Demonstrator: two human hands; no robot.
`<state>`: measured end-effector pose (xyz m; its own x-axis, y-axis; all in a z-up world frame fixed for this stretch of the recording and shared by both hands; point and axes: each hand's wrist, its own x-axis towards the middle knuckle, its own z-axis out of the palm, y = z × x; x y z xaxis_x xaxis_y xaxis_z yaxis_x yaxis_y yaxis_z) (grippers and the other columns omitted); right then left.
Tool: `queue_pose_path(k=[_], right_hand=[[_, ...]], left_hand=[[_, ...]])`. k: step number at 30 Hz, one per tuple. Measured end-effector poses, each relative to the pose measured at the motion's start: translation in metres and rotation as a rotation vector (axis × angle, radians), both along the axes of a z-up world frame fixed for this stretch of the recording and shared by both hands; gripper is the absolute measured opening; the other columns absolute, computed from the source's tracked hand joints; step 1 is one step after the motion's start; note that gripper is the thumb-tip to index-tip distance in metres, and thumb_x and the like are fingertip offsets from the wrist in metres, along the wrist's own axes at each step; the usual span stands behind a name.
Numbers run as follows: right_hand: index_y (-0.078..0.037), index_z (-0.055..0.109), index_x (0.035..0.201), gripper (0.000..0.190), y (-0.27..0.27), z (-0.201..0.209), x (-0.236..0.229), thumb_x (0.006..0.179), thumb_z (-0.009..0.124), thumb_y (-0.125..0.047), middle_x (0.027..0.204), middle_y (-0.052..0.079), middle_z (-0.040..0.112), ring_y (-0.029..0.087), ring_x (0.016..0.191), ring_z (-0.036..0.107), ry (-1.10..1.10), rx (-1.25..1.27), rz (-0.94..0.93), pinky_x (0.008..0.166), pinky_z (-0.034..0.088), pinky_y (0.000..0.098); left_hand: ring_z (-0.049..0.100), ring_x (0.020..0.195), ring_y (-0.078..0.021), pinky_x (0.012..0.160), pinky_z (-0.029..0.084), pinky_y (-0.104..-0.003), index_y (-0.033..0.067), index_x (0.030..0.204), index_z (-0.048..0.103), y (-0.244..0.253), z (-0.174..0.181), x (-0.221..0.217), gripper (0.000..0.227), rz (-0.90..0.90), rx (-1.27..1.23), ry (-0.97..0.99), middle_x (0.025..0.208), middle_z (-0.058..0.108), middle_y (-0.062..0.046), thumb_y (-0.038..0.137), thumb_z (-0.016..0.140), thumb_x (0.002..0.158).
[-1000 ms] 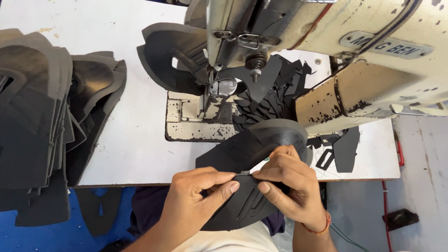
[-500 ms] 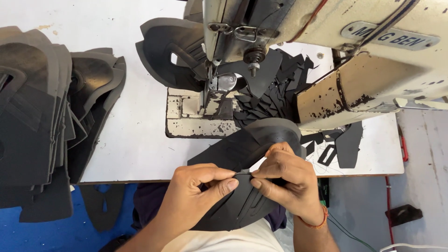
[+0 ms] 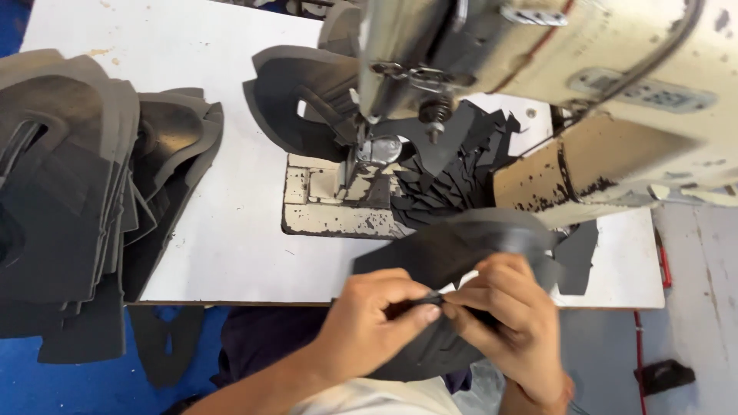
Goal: The person sews black rubber sandal soles using an industrial sewing machine. They align the soles under the needle, guide them through the machine, and trim the excess thread with a utility knife after each stitch.
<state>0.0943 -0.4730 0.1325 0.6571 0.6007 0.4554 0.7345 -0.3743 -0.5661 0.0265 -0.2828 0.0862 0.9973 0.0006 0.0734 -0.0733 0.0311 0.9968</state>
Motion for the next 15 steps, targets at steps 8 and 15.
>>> queue_pose_path(k=[8,15], right_hand=[[-0.012,0.073,0.114,0.034,0.074,0.005,0.034,0.082,0.081,-0.018,0.122,0.005,0.068,0.030,0.117,0.059,-0.313,-0.292,-0.180,0.111,0.038,0.0532],[-0.014,0.073,0.122,0.032,0.111,-0.023,0.075,0.091,0.074,-0.017,0.131,0.003,0.067,0.028,0.123,0.058,-0.221,-0.287,-0.194,0.108,0.033,0.0507]], left_hand=[[0.060,0.065,-0.0067,0.056,0.048,-0.024,0.0004,0.091,0.075,0.059,-0.017,0.067,0.009,0.288,0.078,-0.116,0.075,0.068,-0.002,0.008,0.080,0.088],[0.052,0.059,-0.0030,0.050,0.040,-0.023,-0.0045,0.087,0.077,0.102,-0.022,0.123,0.012,0.383,-0.101,0.240,0.068,0.066,0.001,0.007,0.079,0.086]])
